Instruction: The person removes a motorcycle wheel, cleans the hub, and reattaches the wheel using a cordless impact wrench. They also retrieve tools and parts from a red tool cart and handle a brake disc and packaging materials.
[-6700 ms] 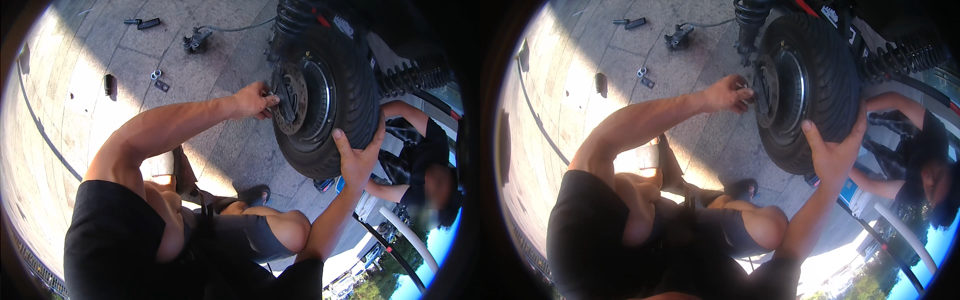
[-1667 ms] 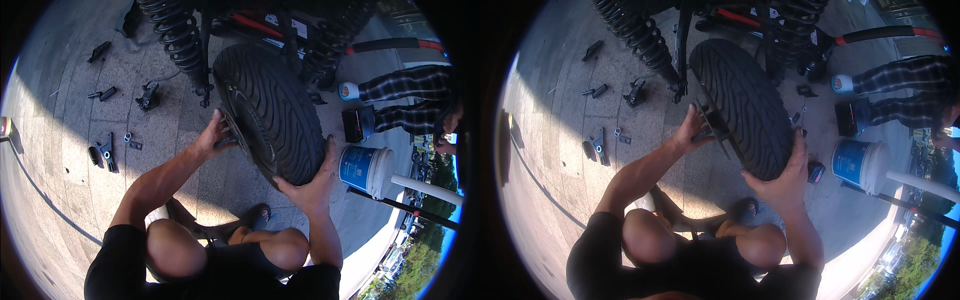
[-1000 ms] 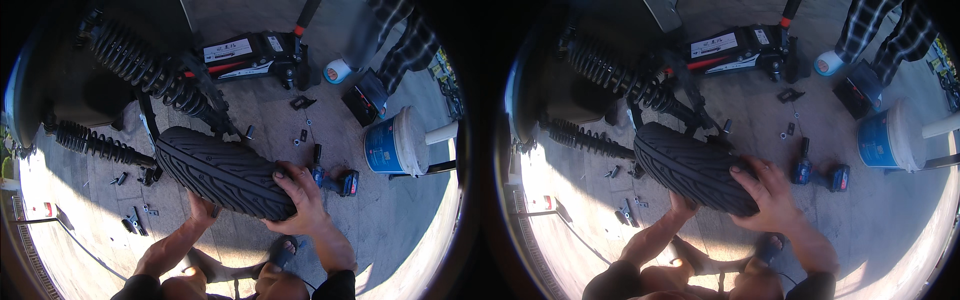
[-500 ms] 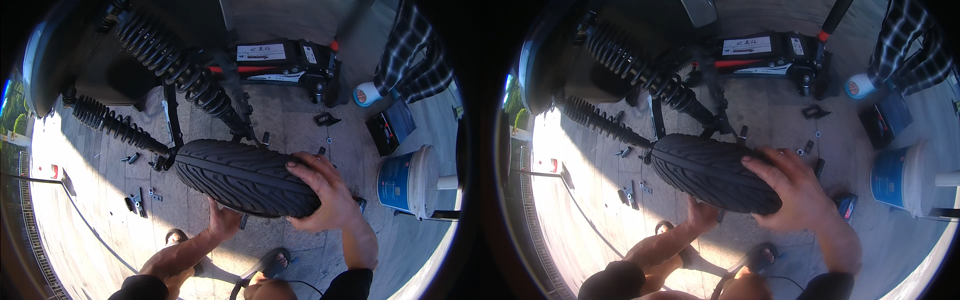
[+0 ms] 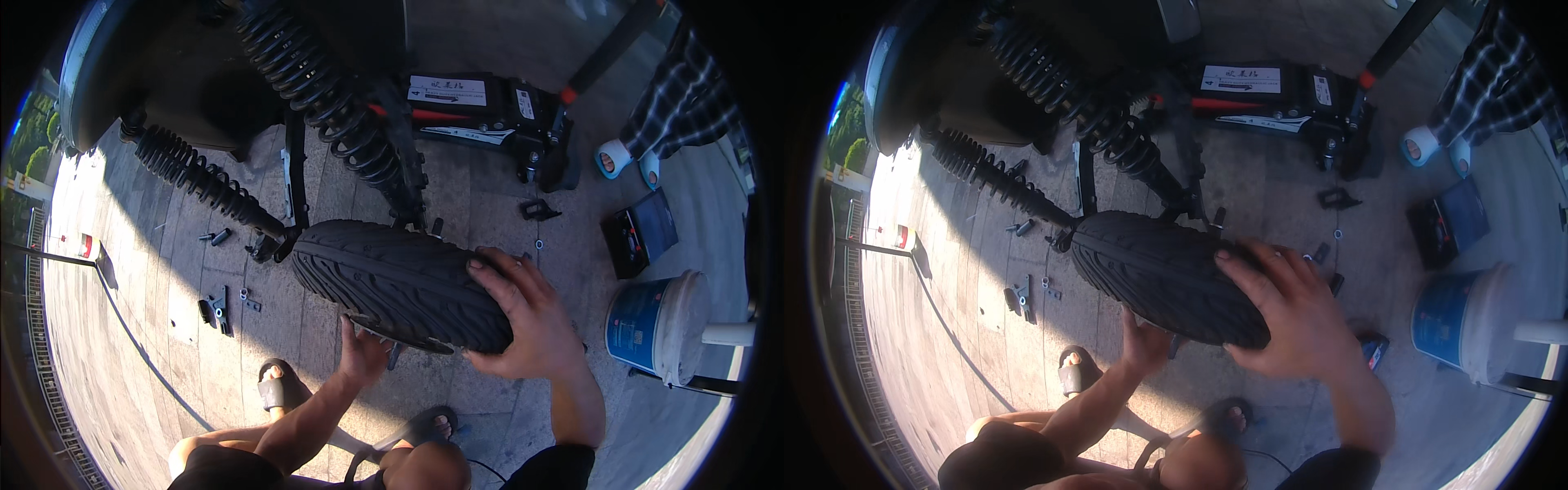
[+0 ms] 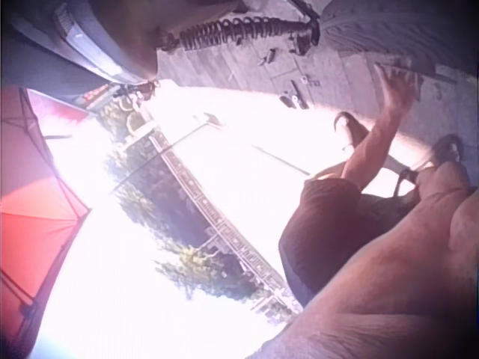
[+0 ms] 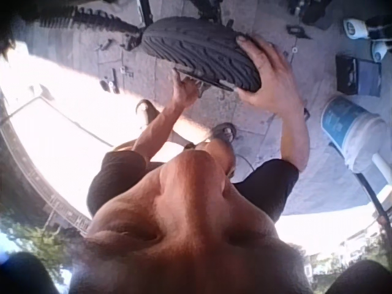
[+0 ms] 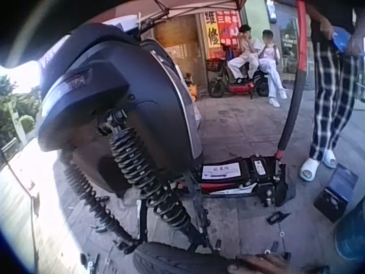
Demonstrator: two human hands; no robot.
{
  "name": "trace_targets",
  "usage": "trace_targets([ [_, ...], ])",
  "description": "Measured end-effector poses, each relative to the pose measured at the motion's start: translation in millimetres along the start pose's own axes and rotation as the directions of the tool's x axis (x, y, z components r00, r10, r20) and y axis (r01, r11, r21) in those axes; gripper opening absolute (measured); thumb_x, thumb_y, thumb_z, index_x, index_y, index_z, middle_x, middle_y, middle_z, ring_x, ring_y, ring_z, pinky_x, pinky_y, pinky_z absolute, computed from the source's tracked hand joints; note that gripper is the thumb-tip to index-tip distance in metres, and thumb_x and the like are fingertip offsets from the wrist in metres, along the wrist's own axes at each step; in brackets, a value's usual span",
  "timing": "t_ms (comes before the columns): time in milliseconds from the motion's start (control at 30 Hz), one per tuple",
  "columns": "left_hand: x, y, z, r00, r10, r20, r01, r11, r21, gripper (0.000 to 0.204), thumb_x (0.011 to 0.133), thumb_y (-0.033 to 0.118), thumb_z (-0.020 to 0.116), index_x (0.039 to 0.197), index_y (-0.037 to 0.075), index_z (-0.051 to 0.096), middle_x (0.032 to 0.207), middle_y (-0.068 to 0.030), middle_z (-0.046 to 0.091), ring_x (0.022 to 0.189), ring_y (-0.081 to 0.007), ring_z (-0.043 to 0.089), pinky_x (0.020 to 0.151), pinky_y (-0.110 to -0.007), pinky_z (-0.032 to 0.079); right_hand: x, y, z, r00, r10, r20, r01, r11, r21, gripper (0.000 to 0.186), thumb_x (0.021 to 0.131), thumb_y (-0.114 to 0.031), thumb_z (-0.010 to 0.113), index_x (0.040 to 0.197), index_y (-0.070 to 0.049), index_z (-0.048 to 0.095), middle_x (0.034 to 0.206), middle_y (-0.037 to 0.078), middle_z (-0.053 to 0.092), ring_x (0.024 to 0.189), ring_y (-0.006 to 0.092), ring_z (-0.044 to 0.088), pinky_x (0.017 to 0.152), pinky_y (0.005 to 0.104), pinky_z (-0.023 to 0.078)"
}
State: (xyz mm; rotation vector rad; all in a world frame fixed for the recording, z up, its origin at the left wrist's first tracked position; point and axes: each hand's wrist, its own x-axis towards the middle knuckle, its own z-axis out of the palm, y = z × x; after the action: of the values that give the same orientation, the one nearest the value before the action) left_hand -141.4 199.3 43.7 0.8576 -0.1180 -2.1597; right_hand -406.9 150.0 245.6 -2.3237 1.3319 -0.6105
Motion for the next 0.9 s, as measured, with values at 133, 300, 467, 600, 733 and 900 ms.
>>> trace_targets([
  [133,-1,14,1,0.982,0.061,-0.179,-0.059,0.998,0.017,0.078,0.08,0.077,0.041,0.13,0.018,0.044,0.131,-0.0034,0.049,0.122,-0.0269,0.043,0.101,-0.051,0.032,-13,-16,1,0.98,0.195,-0.043,-0.196,0.98,-0.033,0.105,0.052,-0.03,0.085,0.142,-0.017,0.032,0.138,0.019,0.037,0.123,0.0422,0.041,0.098,0.0538,0.039],
  [300,0,24,7,0.974,0.214,-0.073,-0.195,0.957,0.214,0.069,0.089,0.065,0.039,0.136,0.015,0.037,0.138,-0.0079,0.041,0.128,-0.0267,0.038,0.104,-0.049,0.03,-20,-14,12,0.898,0.437,-0.054,-0.437,0.899,0.013,0.109,0.053,-0.03,0.087,0.143,-0.019,0.028,0.141,0.018,0.034,0.129,0.0389,0.036,0.104,0.0518,0.035],
  [467,1,15,10,0.966,0.23,-0.122,-0.184,0.935,0.301,0.075,0.089,0.066,0.038,0.14,0.011,0.032,0.141,-0.0105,0.038,0.129,-0.0268,0.036,0.107,-0.047,0.026,-22,9,17,0.929,0.356,-0.101,-0.354,0.934,0.042,0.115,0.043,-0.039,0.088,0.142,-0.015,0.034,0.14,0.021,0.037,0.125,0.0405,0.043,0.101,0.0513,0.039],
  [600,-1,9,8,0.965,0.222,-0.137,-0.172,0.937,0.305,0.078,0.088,0.069,0.038,0.14,0.01,0.033,0.141,-0.0093,0.039,0.129,-0.0263,0.035,0.106,-0.045,0.025,-20,13,15,0.918,0.374,-0.132,-0.365,0.927,0.088,0.112,0.044,-0.041,0.088,0.14,-0.016,0.038,0.141,0.02,0.037,0.127,0.0393,0.042,0.103,0.0494,0.037],
  [733,-2,5,8,0.963,0.249,-0.107,-0.208,0.932,0.298,0.079,0.087,0.07,0.037,0.139,0.01,0.033,0.14,-0.0093,0.039,0.129,-0.0263,0.035,0.105,-0.046,0.025,-25,9,22,0.892,0.355,-0.281,-0.373,0.928,-0.01,0.103,0.053,-0.042,0.085,0.14,-0.013,0.039,0.14,0.018,0.039,0.128,0.0386,0.041,0.104,0.0486,0.037],
  [900,1,9,5,0.967,0.23,-0.108,-0.185,0.928,0.323,0.078,0.085,0.073,0.036,0.135,0.013,0.038,0.134,-0.0088,0.044,0.128,-0.0281,0.037,0.104,-0.048,0.026,-85,11,70,0.673,0.164,-0.721,-0.306,0.949,-0.069,0.07,0.075,-0.037,0.074,0.133,-0.01,0.046,0.131,0.018,0.047,0.118,0.0355,0.05,0.096,0.0423,0.044],
])
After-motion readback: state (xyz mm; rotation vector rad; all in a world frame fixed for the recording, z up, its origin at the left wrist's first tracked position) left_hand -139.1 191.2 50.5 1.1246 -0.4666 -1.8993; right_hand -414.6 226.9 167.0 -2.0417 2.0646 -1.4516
